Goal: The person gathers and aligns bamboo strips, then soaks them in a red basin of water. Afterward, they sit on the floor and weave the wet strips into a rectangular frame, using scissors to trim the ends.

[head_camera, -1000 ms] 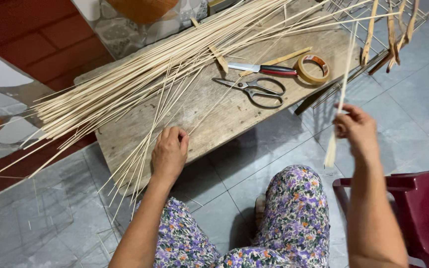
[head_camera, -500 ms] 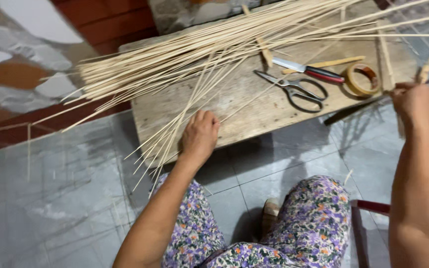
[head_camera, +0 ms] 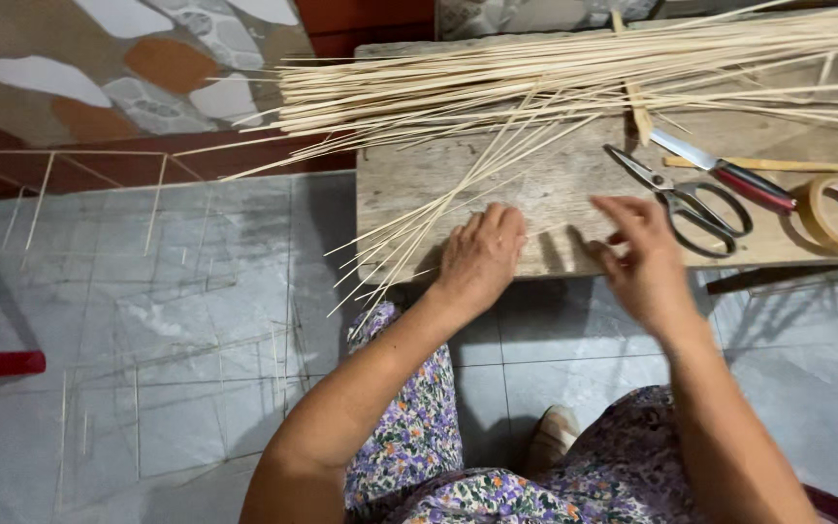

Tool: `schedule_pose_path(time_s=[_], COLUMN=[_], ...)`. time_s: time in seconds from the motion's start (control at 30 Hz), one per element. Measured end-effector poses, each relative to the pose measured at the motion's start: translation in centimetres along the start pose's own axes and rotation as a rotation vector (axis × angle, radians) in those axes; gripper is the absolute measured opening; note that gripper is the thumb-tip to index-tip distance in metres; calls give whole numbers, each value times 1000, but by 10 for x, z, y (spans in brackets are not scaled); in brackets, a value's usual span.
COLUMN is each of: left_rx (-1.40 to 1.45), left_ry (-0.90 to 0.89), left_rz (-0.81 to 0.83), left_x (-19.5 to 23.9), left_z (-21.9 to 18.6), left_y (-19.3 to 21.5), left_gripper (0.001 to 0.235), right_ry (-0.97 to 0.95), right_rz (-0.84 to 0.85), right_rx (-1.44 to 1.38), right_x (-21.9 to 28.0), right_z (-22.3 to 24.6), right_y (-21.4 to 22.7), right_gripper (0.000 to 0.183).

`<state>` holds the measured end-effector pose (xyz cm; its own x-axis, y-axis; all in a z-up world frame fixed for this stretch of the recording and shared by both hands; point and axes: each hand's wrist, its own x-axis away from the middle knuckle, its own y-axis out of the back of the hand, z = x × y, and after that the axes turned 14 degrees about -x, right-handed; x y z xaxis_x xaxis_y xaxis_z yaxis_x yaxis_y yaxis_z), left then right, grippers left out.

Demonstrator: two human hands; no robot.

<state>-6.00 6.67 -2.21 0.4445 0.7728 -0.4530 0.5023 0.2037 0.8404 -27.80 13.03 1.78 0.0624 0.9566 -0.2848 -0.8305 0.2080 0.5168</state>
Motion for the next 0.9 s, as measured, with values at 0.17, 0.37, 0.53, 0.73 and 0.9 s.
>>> schedule_pose_path(time_s=[0.17,0.37,0.53,0.73,0.9], left_rx=[140,-48,-208,-101,-50], left_ry=[81,197,125,-9,-132], left_rz=[195,166,127,35,106], left_x=[7,-18,-30,-25,-21], left_z=[2,71,91,88,71], left_y=[38,37,9,-13,-7], left_gripper=[16,41,53,31,27], right_ry=[277,310,123,103,149], right_rz=[-16,-93,-121,-134,-163], right_rx=[71,305,404,333,238], right_x=[-6,1,-14,-20,-18], right_z=[18,12,-5,-15,-19], right_y=[-38,-65,-77,-74,-66], right_gripper=[40,25,17,31,33])
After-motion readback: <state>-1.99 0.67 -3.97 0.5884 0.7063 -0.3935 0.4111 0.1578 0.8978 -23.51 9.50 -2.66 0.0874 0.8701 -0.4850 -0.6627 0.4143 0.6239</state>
